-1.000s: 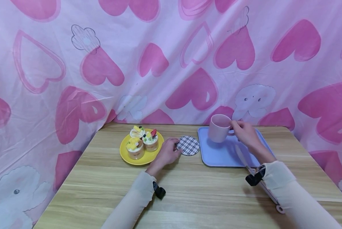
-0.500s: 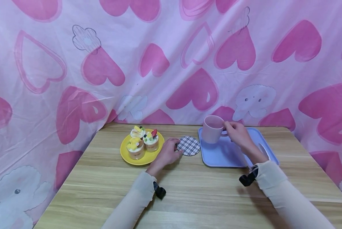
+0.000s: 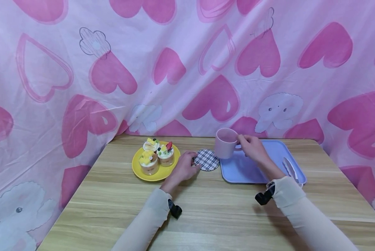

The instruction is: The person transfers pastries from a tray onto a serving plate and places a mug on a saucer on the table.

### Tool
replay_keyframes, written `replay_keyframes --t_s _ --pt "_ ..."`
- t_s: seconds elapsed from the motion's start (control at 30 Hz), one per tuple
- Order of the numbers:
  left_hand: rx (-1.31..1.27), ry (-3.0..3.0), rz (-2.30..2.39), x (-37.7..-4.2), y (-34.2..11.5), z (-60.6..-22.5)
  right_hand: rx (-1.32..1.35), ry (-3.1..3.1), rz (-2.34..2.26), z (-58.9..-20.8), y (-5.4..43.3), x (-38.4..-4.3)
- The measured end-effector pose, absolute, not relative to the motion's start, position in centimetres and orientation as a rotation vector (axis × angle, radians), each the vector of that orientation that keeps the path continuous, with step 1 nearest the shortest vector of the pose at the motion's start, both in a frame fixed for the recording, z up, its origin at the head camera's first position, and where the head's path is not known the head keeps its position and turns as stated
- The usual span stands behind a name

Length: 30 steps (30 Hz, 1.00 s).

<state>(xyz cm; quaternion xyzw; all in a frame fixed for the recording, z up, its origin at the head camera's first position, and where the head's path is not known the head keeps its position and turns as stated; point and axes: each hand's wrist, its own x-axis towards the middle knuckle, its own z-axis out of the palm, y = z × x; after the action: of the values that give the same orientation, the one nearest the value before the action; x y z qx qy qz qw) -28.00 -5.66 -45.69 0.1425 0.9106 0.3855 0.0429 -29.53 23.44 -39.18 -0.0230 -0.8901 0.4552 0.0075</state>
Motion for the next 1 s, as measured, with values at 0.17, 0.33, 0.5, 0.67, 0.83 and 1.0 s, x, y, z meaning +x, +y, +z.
replay_keyframes --t_s 0.17,0.33,0.5,0.67,0.83,1.0 --pt "0.416 2.781 1.169 -28.1 -5.6 -45.7 -0.058 -2.781 1.443 -39.6 22.9 -29.8" --pt "0.4 2.78 1.166 -28.2 -5.6 -45.8 -0.041 -2.747 1.465 -40.1 22.4 -29.9" --pt "0.412 2.78 1.171 -28.2 -5.7 -45.8 -0.018 -2.72 1.475 -40.6 21.7 -30.0" --pt "0.429 2.782 1.176 -28.2 -5.8 -45.8 -0.015 -2.717 1.479 -40.9 21.2 -30.0" --pt "0.423 2.765 1.192 -28.1 -5.7 -45.8 -0.024 -2.727 1.492 -41.2 20.8 -30.2" --pt "0.414 2.75 1.204 -28.1 -5.7 -45.7 -0.013 -2.733 1.523 -41.4 20.3 -30.4"
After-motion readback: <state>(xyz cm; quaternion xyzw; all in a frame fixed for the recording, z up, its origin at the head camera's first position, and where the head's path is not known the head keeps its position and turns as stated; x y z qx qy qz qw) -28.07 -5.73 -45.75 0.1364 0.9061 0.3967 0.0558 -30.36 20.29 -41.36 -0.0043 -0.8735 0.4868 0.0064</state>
